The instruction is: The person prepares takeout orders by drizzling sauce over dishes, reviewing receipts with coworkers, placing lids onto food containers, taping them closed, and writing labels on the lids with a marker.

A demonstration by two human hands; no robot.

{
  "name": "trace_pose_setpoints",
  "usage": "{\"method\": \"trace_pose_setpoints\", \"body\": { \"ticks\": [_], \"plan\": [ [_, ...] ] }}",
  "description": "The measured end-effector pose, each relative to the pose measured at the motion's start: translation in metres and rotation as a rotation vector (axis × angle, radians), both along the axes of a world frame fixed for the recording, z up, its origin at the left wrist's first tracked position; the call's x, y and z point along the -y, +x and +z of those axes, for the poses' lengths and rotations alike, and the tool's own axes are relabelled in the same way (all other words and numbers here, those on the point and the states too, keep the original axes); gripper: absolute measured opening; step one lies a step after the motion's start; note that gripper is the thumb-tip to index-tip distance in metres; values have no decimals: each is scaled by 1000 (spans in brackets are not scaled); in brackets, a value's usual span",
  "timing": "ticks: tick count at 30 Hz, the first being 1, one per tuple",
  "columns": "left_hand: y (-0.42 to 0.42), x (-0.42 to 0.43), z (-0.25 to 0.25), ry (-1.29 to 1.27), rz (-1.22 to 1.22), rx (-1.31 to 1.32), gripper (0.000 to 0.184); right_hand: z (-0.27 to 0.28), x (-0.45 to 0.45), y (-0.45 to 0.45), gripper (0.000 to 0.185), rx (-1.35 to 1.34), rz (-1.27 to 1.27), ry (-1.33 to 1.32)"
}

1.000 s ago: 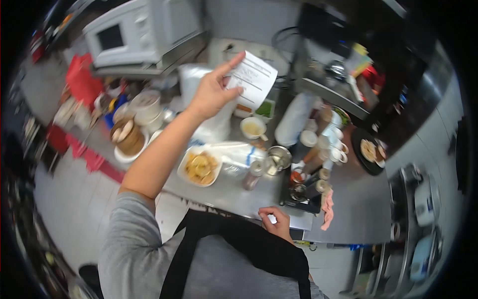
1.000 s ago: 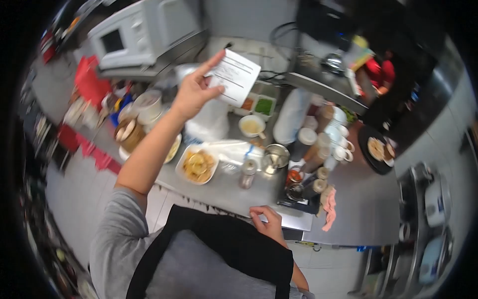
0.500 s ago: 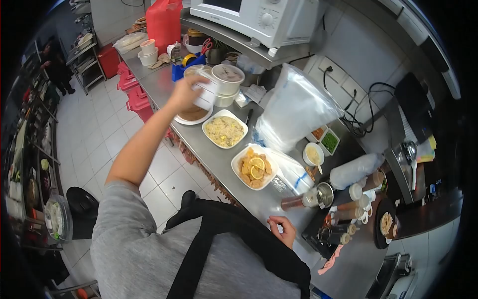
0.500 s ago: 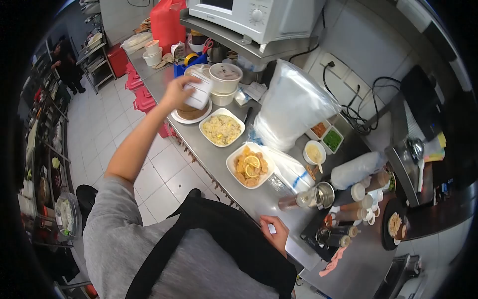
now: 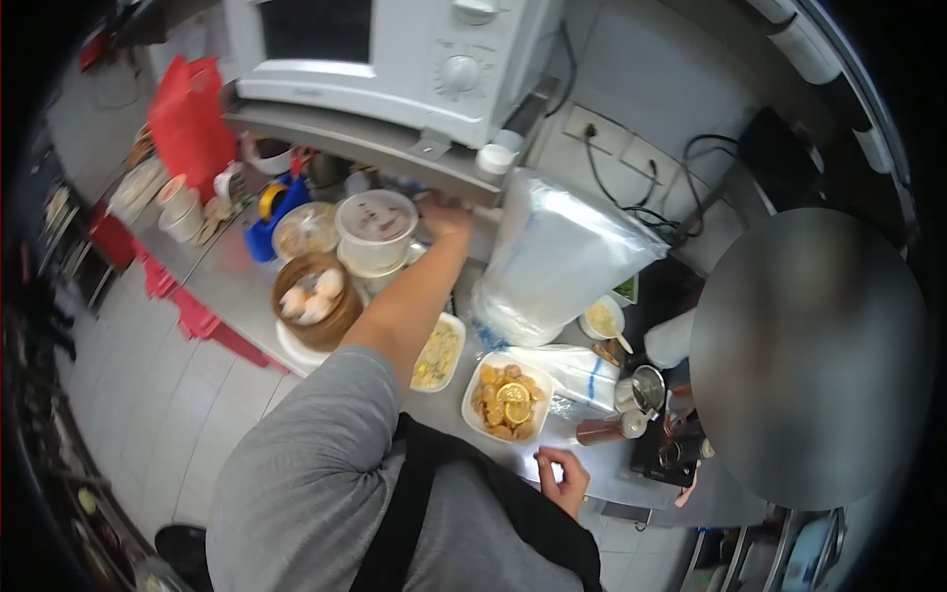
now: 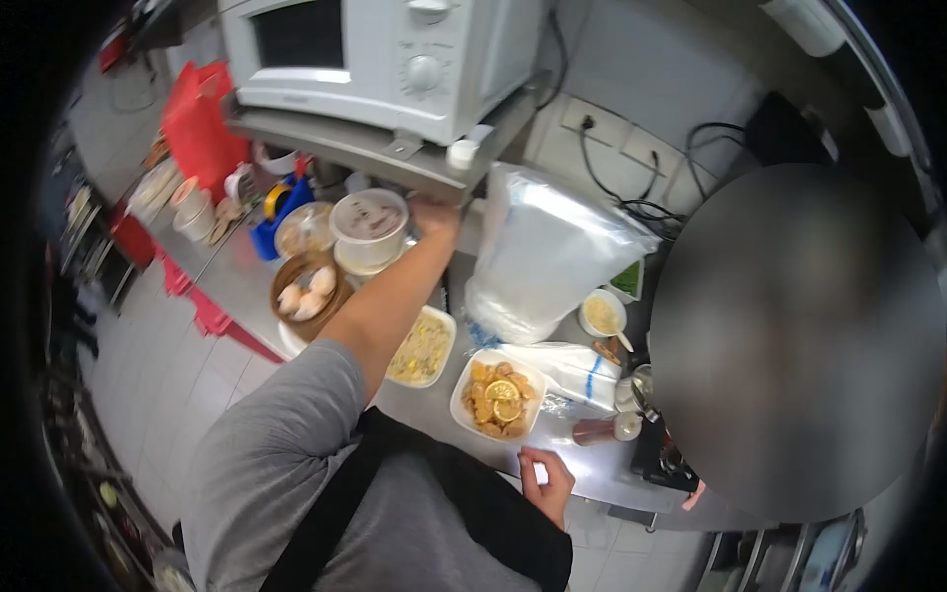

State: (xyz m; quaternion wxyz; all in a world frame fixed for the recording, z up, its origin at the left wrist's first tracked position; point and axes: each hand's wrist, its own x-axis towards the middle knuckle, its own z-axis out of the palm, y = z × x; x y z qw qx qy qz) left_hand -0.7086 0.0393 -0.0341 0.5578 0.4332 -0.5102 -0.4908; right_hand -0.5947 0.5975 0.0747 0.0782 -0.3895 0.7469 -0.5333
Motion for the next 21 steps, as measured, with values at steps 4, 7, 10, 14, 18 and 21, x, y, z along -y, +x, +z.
{"method": "trace_pose_setpoints", "body": {
  "ticks": [4,7,10,14,18,21],
  "plan": [
    [9,-1,2,-178,69,520,55,-30,-41,14,8,105,-331,-29],
    [21,-15,23,-337,140,647,51,-46,-59,11,9,171,-497,-131],
    [37,-20,40,-413,196,740,48,-42,-69,-2,10,205,-555,-191],
    [46,3,37,-382,149,987,43,-26,-71,-29,12,171,-480,-193],
    [43,5,16,-330,80,1048,38,-41,-77,-62,54,145,-444,-95],
    [39,14,-25,-375,18,1132,35,-42,-59,-76,101,129,-538,-92]
  ]
}}
